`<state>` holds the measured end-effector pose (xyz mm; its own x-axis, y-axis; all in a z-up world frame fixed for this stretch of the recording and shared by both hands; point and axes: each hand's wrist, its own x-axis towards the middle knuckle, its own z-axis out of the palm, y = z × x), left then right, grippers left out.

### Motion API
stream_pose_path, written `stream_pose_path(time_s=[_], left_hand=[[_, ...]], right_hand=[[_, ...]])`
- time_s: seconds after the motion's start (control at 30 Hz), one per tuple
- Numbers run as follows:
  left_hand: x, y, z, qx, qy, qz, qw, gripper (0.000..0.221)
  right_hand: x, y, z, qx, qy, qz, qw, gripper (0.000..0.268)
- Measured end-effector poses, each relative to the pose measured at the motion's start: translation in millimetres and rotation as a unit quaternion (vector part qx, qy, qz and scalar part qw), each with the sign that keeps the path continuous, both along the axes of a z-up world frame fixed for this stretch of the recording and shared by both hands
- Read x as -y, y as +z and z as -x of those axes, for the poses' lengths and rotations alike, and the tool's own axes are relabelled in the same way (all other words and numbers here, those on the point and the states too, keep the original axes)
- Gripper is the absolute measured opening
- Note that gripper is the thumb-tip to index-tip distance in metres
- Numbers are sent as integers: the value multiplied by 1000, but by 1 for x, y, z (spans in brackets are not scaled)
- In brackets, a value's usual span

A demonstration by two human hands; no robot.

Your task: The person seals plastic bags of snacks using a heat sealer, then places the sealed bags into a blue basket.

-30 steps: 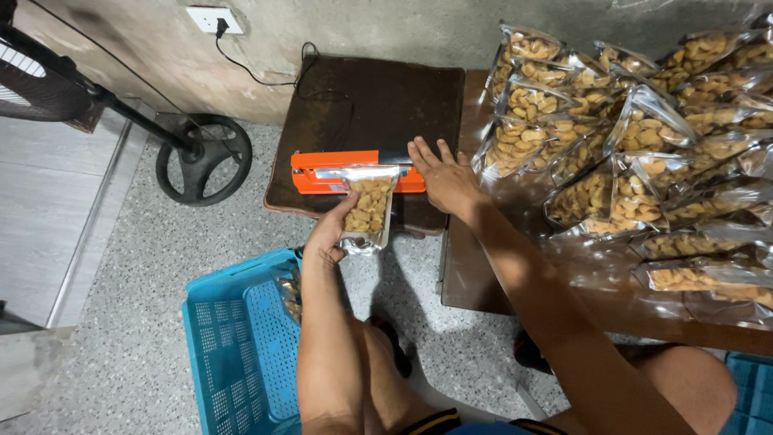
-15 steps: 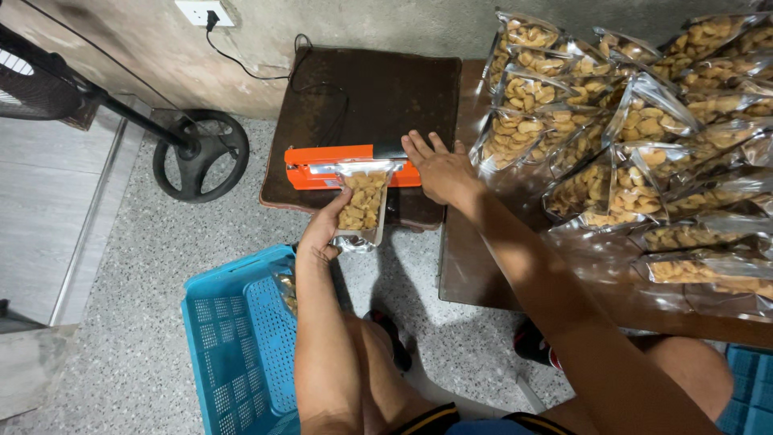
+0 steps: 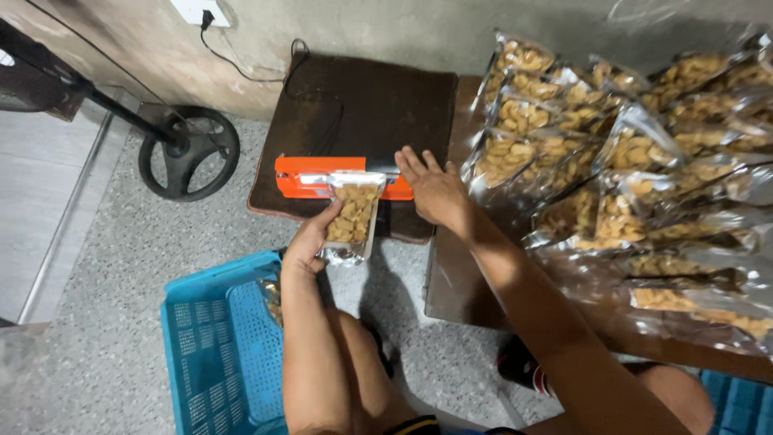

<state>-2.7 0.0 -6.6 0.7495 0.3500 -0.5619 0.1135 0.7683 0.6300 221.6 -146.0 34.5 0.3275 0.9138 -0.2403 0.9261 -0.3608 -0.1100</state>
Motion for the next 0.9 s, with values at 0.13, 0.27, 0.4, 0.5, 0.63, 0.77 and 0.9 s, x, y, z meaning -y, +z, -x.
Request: stream_pose_path(time_s=[0.13,0.27,0.4,0.5,0.63,0.77,0.9], left_hand=[[-5,-20,2,-9,-4,10,1000,45],[-19,-40,-4,29,-27,25,999,47],[-23,-26,-6,6,-39,-31,999,43],[-5,-8,23,-4,-57,-37,998,44],[39,22,84,54,-6,-66,996,46],[70,38,145,63,8,-81,995,50],[81,43,188,98,22,-133,986,58]], right_hand=[[-3,1,-3,0,9,10,1000,85],[-6,10,-1,-3,9,4,1000,86],[-2,35,-9,8,23,-77,997,92],[11,36,-15,-28,19,-132,991,94],[23,31,-13,-113,115,-316,935,72],[18,32,36,-377,-18,-130,917,56],[-1,48,102,-504,76,-94,855,51]])
